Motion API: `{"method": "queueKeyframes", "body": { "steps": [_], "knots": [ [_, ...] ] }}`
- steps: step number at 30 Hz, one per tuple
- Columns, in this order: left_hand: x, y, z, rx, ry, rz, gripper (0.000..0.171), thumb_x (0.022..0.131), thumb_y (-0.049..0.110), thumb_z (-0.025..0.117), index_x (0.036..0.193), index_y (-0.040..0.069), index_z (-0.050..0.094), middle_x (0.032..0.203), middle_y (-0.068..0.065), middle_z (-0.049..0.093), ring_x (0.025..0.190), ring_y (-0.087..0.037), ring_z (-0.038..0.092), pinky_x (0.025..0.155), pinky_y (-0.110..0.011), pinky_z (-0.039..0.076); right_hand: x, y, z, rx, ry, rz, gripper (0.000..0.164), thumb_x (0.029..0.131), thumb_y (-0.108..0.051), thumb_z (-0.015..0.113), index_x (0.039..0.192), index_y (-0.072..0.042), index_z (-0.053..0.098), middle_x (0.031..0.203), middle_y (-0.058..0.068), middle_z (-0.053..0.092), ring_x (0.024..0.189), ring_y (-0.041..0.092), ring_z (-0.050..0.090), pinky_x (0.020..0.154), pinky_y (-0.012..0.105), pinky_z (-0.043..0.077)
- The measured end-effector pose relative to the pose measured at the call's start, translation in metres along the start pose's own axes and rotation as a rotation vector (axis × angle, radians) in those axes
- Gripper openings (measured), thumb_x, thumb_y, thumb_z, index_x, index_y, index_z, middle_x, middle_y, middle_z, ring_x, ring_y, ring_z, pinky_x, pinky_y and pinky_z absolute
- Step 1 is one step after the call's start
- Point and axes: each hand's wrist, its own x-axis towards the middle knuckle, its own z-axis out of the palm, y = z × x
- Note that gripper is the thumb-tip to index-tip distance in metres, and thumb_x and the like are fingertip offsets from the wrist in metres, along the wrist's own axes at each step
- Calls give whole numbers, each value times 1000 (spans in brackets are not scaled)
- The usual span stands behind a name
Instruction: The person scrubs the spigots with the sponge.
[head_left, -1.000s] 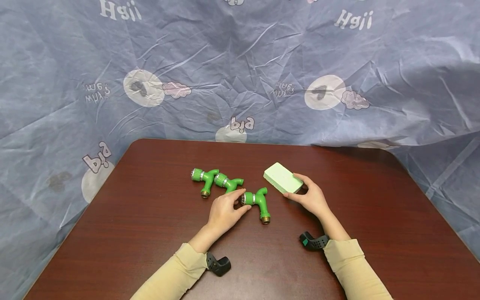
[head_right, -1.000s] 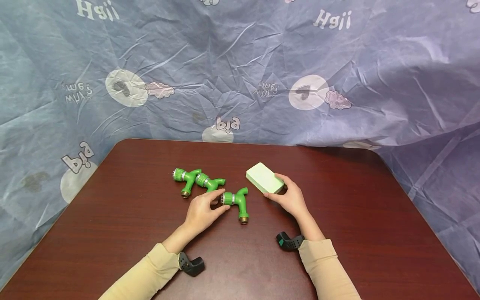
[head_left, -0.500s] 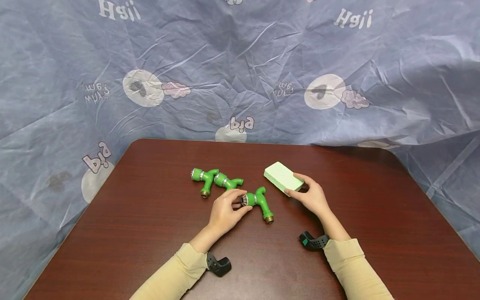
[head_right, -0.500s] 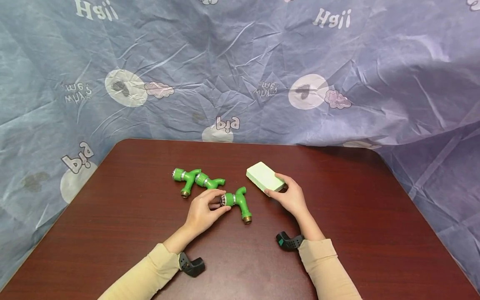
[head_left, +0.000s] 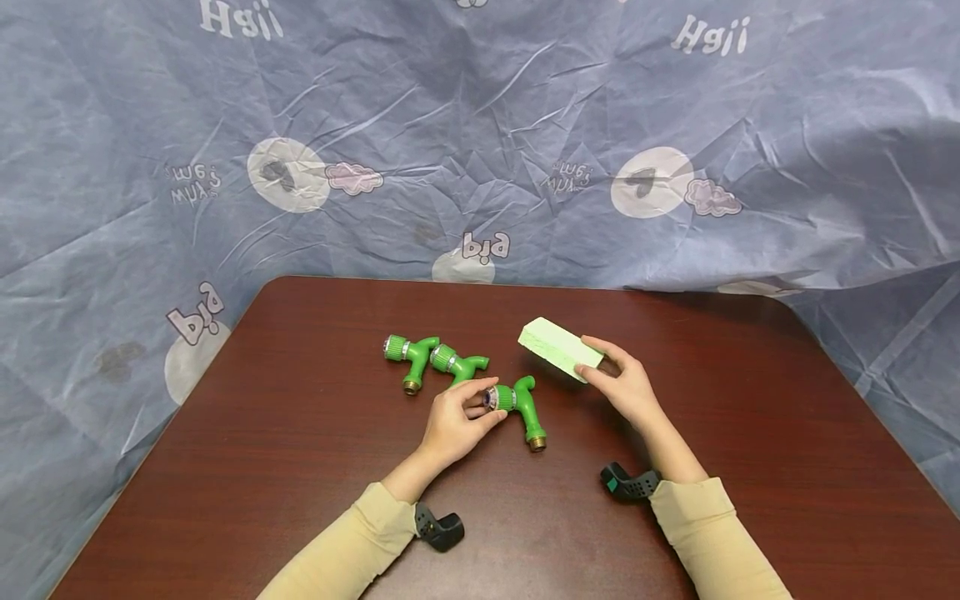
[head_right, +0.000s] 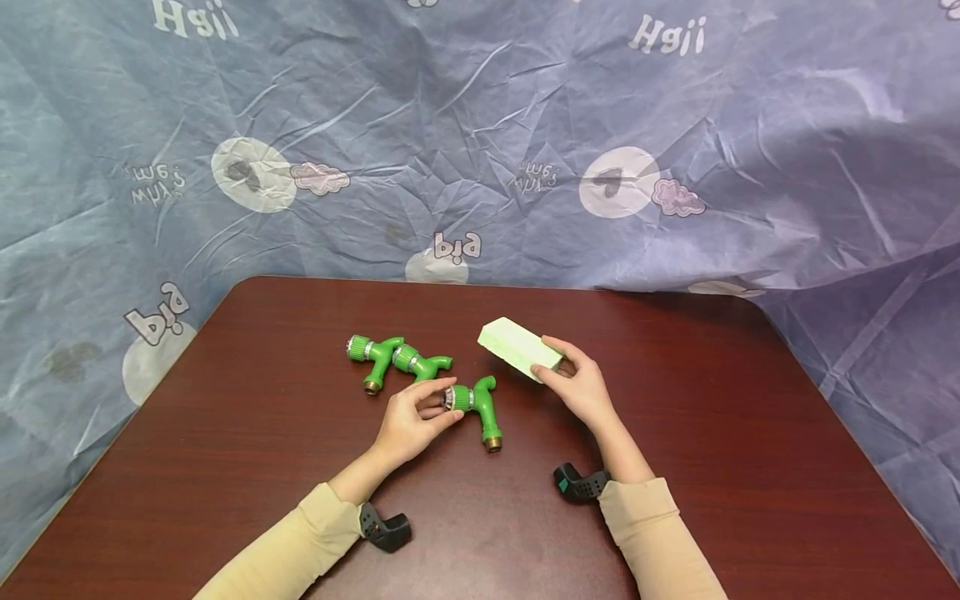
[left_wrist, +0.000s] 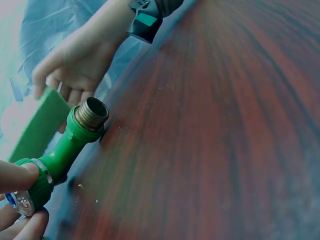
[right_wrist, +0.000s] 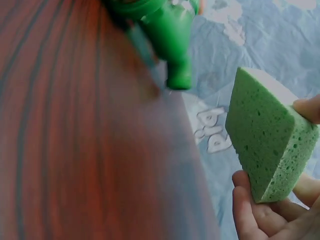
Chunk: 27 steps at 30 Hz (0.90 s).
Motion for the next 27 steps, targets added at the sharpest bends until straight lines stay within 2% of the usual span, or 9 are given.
{"method": "queueKeyframes", "body": {
  "steps": [7,12,14,19,20,23,27],
  "knots": [
    [-1,-1,0,70,-32,-17,37,69,12,83,104,9,69,91,-4,70,74,-13,69,65,-20,55,-3,-16,3,81,-63,-74,47,87,-5,65,131,1,51,115,8,55,92,6,59,73,19,53],
    [1,3,-2,-48,-23,-91,38,67,5,82,103,5,69,93,-8,70,76,-18,69,66,-21,55,-6,-25,4,122,-97,-117,46,85,-1,67,128,3,51,107,1,59,88,8,61,69,22,54],
    [3,14,-7,-101,-10,-133,40,67,1,81,105,1,68,96,-14,69,79,-25,69,68,-25,56,-7,-30,4,128,-115,-129,48,84,-1,68,129,3,51,107,1,59,87,9,61,69,25,55],
    [14,18,-25,-146,79,-193,43,66,1,82,107,0,68,100,-15,69,89,-28,67,71,-26,56,-12,-44,6,144,-144,-173,51,82,2,69,129,3,50,117,8,55,92,14,63,70,30,56],
    [16,14,-27,-157,103,-199,44,66,2,83,107,1,68,99,-13,69,89,-27,67,70,-25,55,-13,-48,7,143,-143,-194,51,81,4,69,129,3,51,118,10,54,93,15,63,70,29,56],
    [22,18,-36,-201,156,-214,44,65,1,83,107,2,69,100,-12,69,92,-26,66,68,-23,55,-17,-57,11,108,-134,-286,52,79,7,69,128,4,52,123,14,52,92,15,62,71,25,55],
    [26,30,-46,-243,183,-201,47,66,-4,81,110,-2,67,104,-14,68,93,-27,66,70,-23,55,-22,-69,16,22,-97,-406,56,74,13,71,127,3,54,126,16,51,95,13,59,75,20,52]
  ]
}}
